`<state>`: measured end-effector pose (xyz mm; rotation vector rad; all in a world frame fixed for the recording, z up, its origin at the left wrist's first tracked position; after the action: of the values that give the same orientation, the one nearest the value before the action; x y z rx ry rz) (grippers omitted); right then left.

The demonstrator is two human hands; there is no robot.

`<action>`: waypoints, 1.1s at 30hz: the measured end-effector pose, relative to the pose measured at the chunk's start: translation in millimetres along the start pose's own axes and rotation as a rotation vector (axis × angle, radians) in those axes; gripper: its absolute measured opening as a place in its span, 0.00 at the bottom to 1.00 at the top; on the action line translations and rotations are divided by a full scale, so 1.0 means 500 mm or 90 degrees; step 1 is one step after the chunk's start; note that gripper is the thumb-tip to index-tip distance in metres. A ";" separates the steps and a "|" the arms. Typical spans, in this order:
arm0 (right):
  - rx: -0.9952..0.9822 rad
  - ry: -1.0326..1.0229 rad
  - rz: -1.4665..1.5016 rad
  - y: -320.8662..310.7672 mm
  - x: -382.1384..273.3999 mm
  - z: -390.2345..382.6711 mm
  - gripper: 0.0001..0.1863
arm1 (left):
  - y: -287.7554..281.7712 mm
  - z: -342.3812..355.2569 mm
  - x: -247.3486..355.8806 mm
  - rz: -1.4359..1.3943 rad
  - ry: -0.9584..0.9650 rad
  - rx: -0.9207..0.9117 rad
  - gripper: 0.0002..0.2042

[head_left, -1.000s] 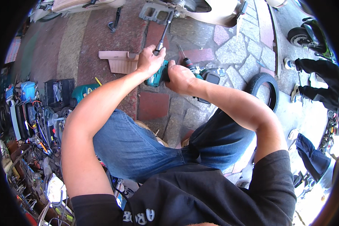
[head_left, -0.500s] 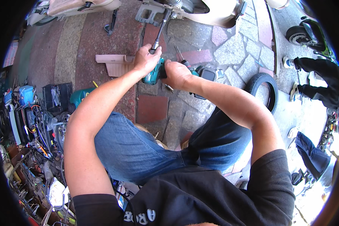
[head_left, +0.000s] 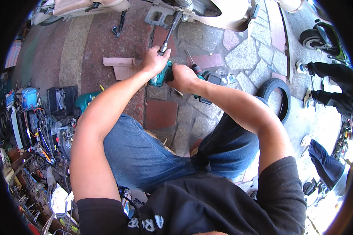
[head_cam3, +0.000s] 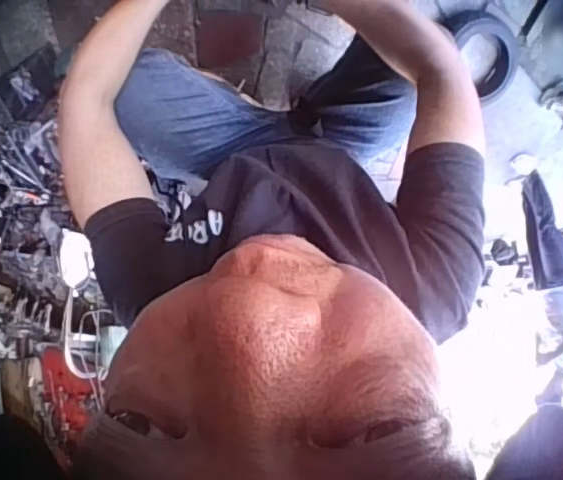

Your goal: The person removes a tire from a scooter, cleans it, and then uses a power drill to remove a plastic cover from the scooter's rear section.

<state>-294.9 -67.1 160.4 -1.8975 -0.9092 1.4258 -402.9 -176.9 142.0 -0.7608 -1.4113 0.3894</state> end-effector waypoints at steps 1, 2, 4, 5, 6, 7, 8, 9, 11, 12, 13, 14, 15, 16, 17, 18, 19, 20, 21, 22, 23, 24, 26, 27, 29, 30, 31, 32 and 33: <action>0.007 -0.002 -0.001 0.001 0.001 0.001 0.28 | 0.001 0.003 -0.001 -0.016 0.005 0.004 0.18; 0.013 -0.004 -0.002 0.002 0.001 0.001 0.27 | 0.002 0.006 -0.002 -0.027 0.002 -0.001 0.18; 0.020 0.000 0.003 0.004 0.002 0.000 0.27 | 0.002 0.008 -0.004 -0.032 0.003 -0.005 0.18; 0.022 0.004 0.009 0.005 0.002 -0.001 0.27 | 0.002 0.008 -0.005 -0.027 0.010 -0.003 0.18; 0.025 0.007 0.013 0.005 0.003 -0.001 0.27 | 0.001 0.009 -0.005 -0.018 0.010 -0.005 0.18; 0.024 0.006 0.017 0.005 0.002 -0.001 0.27 | 0.000 0.009 -0.005 -0.022 0.013 0.000 0.18; 0.024 0.006 0.022 0.006 0.001 -0.001 0.27 | -0.001 0.008 -0.005 -0.021 0.011 -0.002 0.19; 0.028 0.005 0.027 0.006 0.001 -0.001 0.27 | -0.002 0.008 -0.005 -0.019 0.009 -0.005 0.19; 0.025 0.007 0.036 0.008 -0.001 0.000 0.28 | -0.005 0.007 -0.003 -0.022 0.010 -0.010 0.19; 0.026 0.007 0.040 0.008 -0.002 0.002 0.28 | -0.005 0.008 -0.003 -0.019 0.007 -0.016 0.19; 0.026 0.011 0.036 0.008 -0.003 0.002 0.28 | -0.007 0.009 -0.003 -0.022 0.010 -0.016 0.19; 0.025 0.014 0.032 0.009 -0.004 0.001 0.29 | -0.008 0.009 -0.004 -0.021 0.007 -0.021 0.20; 0.023 0.022 0.024 0.010 -0.005 0.001 0.30 | -0.009 0.010 -0.004 -0.019 0.005 -0.026 0.20; 0.028 0.021 0.029 0.009 -0.007 0.000 0.31 | -0.010 0.011 -0.003 -0.018 0.018 -0.024 0.20; 0.031 0.024 0.030 0.009 -0.009 -0.002 0.31 | -0.010 0.011 -0.003 -0.016 0.030 -0.022 0.19; 0.030 0.031 0.028 0.009 -0.010 -0.004 0.32 | -0.010 0.011 -0.002 -0.015 0.042 -0.020 0.19; 0.033 0.029 0.025 0.008 -0.013 -0.006 0.33 | -0.009 0.011 0.000 -0.050 0.045 -0.014 0.18; 0.032 0.032 0.019 0.006 -0.015 -0.007 0.33 | -0.008 0.010 0.002 -0.086 0.049 -0.009 0.18; 0.029 0.035 0.013 0.004 -0.017 -0.010 0.34 | -0.007 0.009 0.003 -0.116 0.046 -0.011 0.17; 0.031 0.031 0.005 0.001 -0.019 -0.014 0.35 | -0.006 0.007 0.005 -0.129 0.048 -0.009 0.16; 0.033 0.027 -0.002 -0.001 -0.022 -0.017 0.35 | -0.007 0.004 0.006 -0.136 0.045 -0.015 0.16; 0.036 0.023 -0.009 -0.003 -0.025 -0.021 0.35 | -0.009 0.001 0.006 -0.143 0.043 -0.020 0.15; 0.028 0.008 -0.025 -0.006 -0.033 -0.031 0.36 | -0.013 -0.010 0.003 -0.156 0.026 -0.032 0.15; 0.024 0.002 -0.033 -0.005 -0.038 -0.038 0.36 | -0.016 -0.019 0.000 -0.156 0.019 -0.033 0.15; -0.044 0.033 -0.026 0.001 -0.039 -0.055 0.35 | -0.017 -0.042 -0.006 -0.149 0.026 -0.032 0.16; -0.078 0.049 -0.023 0.006 -0.040 -0.064 0.35 | -0.016 -0.056 -0.010 -0.131 0.027 -0.025 0.16; -0.092 0.048 -0.022 0.009 -0.042 -0.074 0.36 | -0.016 -0.071 -0.014 -0.112 0.028 -0.017 0.16; -0.106 0.047 -0.020 0.014 -0.044 -0.085 0.36 | -0.014 -0.088 -0.019 -0.114 0.015 -0.026 0.17; -0.124 0.052 -0.022 0.019 -0.046 -0.096 0.37 | -0.012 -0.102 -0.026 -0.094 -0.018 -0.057 0.17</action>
<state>-251.4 -93.8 177.7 -2.0541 -1.0694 1.2697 -356.4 -202.2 137.2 -0.7204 -1.5091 0.2234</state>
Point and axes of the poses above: each hand's wrist, its own z-axis towards the middle knuckle, its own y-axis out of the palm, x = y × z, the point moved 3 cm from there along z, towards the middle knuckle, and after that the axes turned 11 degrees about x, right-handed, at the moved point
